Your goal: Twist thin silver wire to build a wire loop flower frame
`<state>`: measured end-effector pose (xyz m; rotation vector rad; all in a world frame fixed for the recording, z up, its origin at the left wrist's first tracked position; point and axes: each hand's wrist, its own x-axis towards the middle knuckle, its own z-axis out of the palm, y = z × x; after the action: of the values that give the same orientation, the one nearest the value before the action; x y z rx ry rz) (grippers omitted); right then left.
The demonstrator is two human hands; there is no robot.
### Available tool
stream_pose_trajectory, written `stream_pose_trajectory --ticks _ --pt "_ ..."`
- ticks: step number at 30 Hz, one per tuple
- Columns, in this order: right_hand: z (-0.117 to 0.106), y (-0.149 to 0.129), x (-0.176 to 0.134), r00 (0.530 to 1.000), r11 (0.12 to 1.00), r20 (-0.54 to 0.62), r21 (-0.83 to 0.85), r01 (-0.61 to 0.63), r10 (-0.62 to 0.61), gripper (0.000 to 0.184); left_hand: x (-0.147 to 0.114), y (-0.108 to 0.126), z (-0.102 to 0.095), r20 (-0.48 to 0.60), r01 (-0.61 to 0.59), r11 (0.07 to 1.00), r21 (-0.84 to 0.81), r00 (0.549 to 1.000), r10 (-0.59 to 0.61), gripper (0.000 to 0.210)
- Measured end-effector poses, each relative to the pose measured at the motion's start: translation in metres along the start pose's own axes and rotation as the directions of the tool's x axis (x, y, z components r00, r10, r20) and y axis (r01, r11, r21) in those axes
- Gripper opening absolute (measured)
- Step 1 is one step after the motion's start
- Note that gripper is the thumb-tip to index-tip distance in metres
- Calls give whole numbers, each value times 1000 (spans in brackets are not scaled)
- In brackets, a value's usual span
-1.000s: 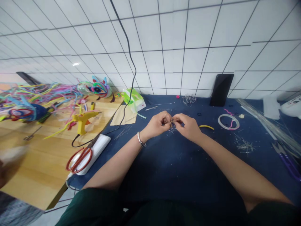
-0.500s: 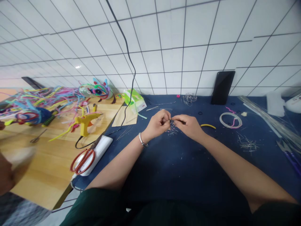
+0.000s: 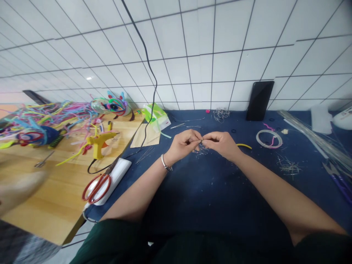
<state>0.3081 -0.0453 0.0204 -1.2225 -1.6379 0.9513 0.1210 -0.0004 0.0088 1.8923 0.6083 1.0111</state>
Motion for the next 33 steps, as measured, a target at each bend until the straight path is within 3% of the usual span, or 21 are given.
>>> stream_pose_trajectory --ticks 8,14,18,24,29,33 --pt "-1 0 0 1000 998 -26 -55 8 -9 17 1 2 1 4 -4 999 48 1000 3 16" --pt "4 -5 -1 997 988 -71 -151 25 -36 8 4 -3 -1 50 91 996 -14 995 -90 16" --pt "5 -5 -1 998 987 -56 -158 22 -31 6 8 -12 -14 127 168 980 -111 980 -154 15" --pt "8 -2 -2 999 983 -11 -181 42 -44 5 13 -21 -34 105 182 969 -169 980 -166 22" --pt "14 0 -1 985 965 -118 -248 89 -122 13 12 -14 -29 101 132 974 -183 988 -115 20" --pt "12 1 0 979 949 -112 -286 131 -169 17 10 -5 -21 137 108 972 -208 987 -81 16"
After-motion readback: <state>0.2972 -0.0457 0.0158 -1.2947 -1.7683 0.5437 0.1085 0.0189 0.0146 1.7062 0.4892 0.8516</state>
